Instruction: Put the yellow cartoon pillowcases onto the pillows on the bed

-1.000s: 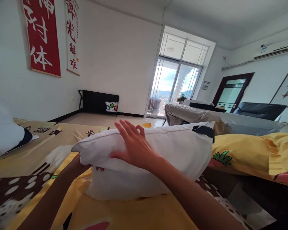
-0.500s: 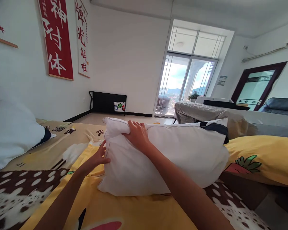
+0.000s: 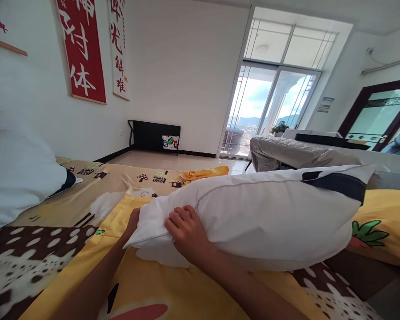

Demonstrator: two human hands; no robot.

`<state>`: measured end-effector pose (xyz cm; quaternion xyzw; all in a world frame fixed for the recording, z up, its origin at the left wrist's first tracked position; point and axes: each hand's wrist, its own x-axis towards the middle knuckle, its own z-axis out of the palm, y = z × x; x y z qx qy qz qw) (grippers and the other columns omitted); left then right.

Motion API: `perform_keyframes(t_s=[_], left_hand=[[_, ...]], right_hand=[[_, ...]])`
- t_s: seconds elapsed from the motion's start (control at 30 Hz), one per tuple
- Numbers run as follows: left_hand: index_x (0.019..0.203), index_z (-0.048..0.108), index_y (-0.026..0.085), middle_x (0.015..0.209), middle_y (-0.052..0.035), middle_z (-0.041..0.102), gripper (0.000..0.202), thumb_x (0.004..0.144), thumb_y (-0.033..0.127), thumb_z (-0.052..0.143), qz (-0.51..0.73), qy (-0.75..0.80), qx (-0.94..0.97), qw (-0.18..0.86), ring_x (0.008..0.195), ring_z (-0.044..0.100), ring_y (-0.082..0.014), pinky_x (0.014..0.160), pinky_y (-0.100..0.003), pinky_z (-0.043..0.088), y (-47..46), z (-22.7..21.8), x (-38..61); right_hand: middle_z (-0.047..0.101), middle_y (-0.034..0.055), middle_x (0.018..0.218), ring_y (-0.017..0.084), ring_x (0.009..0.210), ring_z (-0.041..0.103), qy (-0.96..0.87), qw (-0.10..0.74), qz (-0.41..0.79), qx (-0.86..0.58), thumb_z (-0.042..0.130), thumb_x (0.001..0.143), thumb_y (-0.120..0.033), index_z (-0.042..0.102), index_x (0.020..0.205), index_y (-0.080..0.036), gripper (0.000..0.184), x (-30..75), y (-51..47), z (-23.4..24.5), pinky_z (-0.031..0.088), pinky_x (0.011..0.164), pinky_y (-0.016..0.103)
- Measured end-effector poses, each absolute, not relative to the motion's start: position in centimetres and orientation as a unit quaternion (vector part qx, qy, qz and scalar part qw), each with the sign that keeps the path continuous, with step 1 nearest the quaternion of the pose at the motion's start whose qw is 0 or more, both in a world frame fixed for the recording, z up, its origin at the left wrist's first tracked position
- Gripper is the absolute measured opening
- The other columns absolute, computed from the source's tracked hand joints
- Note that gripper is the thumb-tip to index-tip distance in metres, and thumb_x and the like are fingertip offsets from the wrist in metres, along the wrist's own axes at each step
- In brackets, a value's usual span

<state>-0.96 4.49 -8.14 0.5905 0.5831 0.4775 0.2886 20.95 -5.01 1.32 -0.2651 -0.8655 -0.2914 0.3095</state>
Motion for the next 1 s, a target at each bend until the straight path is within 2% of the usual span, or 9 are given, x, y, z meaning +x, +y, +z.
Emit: perform_keyframes(t_s=[0.1,0.23,0.3,0.37,0.5,0.6,0.77,0.87,1.0], left_hand=[[0.059,0.054,0.012,0.058,0.0036,0.051,0.029,0.081,0.031,0.058,0.493,0.59,0.565,0.299,0.059,0.052,-0.0125,0.055,-0.023,0.04,4.4,-8.7,-0.6],[0.064,0.063,0.012,0.062,-0.001,0.062,0.011,0.069,0.017,0.054,0.505,0.578,0.55,0.329,0.072,0.057,-0.0208,0.061,-0.025,0.04,4.5,-8.8,-0.7],[0.072,0.066,0.013,0.067,-0.0033,0.066,0.016,0.064,0.016,0.053,0.503,0.563,0.55,0.357,0.075,0.059,-0.0221,0.062,-0.025,0.042,4.7,-8.8,-1.0],[0.078,0.067,0.013,0.067,-0.0043,0.066,0.022,0.061,0.018,0.053,0.497,0.549,0.548,0.389,0.071,0.06,-0.0212,0.06,-0.025,0.042,4.9,-9.0,-1.4],[0.083,0.064,0.013,0.055,-0.0004,0.057,0.026,0.063,0.025,0.052,0.49,0.54,0.525,0.439,0.055,0.054,-0.0155,0.051,-0.024,0.038,5.3,-9.8,-1.8],[0.082,0.059,0.014,0.051,0.004,0.049,0.025,0.064,0.03,0.052,0.489,0.534,0.505,0.469,0.045,0.043,-0.0104,0.045,-0.021,0.031,5.6,-10.4,-1.8],[0.078,0.055,0.014,0.056,0.005,0.048,0.029,0.062,0.038,0.06,0.487,0.515,0.49,0.508,0.046,0.041,-0.0071,0.048,-0.02,0.031,5.4,-10.4,-2.0],[0.077,0.056,0.014,0.056,0.0062,0.046,0.034,0.059,0.041,0.065,0.484,0.506,0.484,0.525,0.045,0.039,-0.0059,0.047,-0.02,0.029,5.2,-10.0,-2.2],[0.076,0.056,0.014,0.055,0.007,0.045,0.043,0.053,0.047,0.071,0.483,0.494,0.476,0.544,0.044,0.038,-0.0055,0.047,-0.021,0.029,5.2,-9.8,-2.2]], right_hand=[[0.063,0.006,0.094,0.021,0.106,0.051,-0.869,0.264,-0.332,-0.254,0.042,0.082,-0.001,0.059,0.092,-0.018,0.026,21.5,-4.5,-2.0,0.032,0.096,0.041],[0.064,0.0076,0.1,0.022,0.109,0.05,-0.867,0.213,-0.372,-0.253,0.042,0.088,-0.008,0.061,0.095,-0.018,0.023,21.7,-3.0,-5.0,0.035,0.095,0.041],[0.064,0.0088,0.104,0.022,0.109,0.051,-0.866,0.212,-0.369,-0.262,0.042,0.088,-0.009,0.061,0.1,-0.016,0.024,21.6,-2.4,-5.8,0.036,0.094,0.04],[0.062,0.0121,0.112,0.024,0.111,0.05,-0.876,0.192,-0.349,-0.271,0.045,0.088,-0.017,0.06,0.109,-0.013,0.026,21.4,-2.1,-6.2,0.036,0.094,0.041],[0.053,0.0204,0.128,0.031,0.123,0.042,-0.896,0.138,-0.301,-0.296,0.049,0.084,-0.049,0.053,0.123,-0.004,0.06,20.9,-2.6,-6.5,0.032,0.101,0.045],[0.048,0.0239,0.134,0.035,0.128,0.036,-0.898,0.1,-0.295,-0.311,0.052,0.079,-0.057,0.049,0.128,0.002,0.077,20.6,-3.2,-6.7,0.027,0.106,0.047],[0.041,0.029,0.137,0.041,0.131,0.03,-0.887,0.059,-0.318,-0.33,0.064,0.069,-0.054,0.046,0.129,0.008,0.089,19.8,-3.5,-6.7,0.022,0.109,0.051],[0.047,0.029,0.132,0.042,0.126,0.037,-0.868,0.055,-0.367,-0.331,0.063,0.072,-0.042,0.053,0.123,0.008,0.072,19.1,-3.2,-7.2,0.024,0.107,0.052],[0.057,0.0259,0.122,0.036,0.115,0.05,-0.83,0.093,-0.43,-0.343,0.054,0.08,-0.027,0.061,0.114,0.004,0.047,18.2,-2.2,-8.5,0.031,0.102,0.048]])
